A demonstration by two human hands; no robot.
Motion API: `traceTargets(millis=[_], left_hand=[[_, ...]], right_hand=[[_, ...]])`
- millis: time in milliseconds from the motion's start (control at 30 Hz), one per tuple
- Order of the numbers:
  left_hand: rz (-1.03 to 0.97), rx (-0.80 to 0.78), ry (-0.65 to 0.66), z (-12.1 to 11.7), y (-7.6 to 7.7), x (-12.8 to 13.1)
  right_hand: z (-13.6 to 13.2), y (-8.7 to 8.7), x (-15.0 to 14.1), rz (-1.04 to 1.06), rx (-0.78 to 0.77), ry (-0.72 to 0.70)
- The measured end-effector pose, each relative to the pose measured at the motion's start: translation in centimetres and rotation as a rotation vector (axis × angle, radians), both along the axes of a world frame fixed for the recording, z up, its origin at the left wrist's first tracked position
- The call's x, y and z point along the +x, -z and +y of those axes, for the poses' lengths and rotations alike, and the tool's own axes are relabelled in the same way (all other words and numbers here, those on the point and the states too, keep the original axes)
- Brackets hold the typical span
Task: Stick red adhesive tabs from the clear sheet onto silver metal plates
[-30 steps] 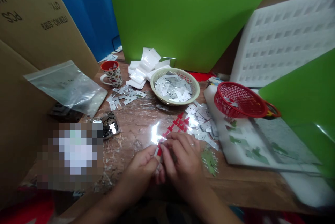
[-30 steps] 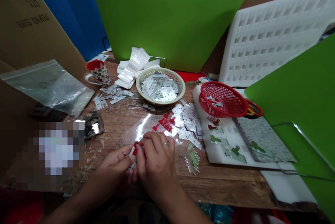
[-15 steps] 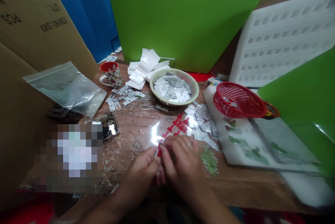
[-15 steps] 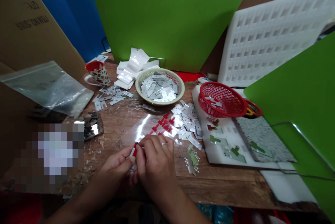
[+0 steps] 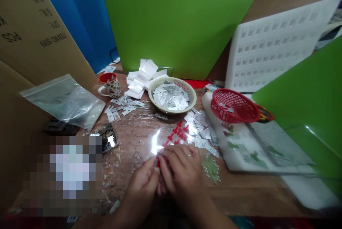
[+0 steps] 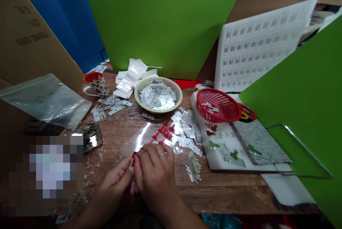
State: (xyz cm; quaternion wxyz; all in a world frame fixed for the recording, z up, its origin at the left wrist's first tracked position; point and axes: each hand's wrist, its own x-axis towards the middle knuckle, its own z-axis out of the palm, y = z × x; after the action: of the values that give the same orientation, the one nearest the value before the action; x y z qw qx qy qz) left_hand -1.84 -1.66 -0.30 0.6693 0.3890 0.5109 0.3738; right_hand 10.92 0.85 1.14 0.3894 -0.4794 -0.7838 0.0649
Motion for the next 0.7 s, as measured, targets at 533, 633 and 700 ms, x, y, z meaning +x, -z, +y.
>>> traceTargets(millis=[533, 633, 700], left_hand=[[-0.244, -0.118, -0.054, 0.6, 1.4, -0.1], [-0.296, -0.142, -0.063, 0.7, 1.1, -0.3], [-0.302, -0.161, -0.036, 0.8, 0.7, -0.3]], right_hand=[[0.1, -0.4, 1.3, -0.169, -0.168, -0.045], [0.6, -0.3, 1.9, -0.191, -0.285, -0.026], [1.1, -0.1, 2.3, -0.136, -0.378, 0.023]])
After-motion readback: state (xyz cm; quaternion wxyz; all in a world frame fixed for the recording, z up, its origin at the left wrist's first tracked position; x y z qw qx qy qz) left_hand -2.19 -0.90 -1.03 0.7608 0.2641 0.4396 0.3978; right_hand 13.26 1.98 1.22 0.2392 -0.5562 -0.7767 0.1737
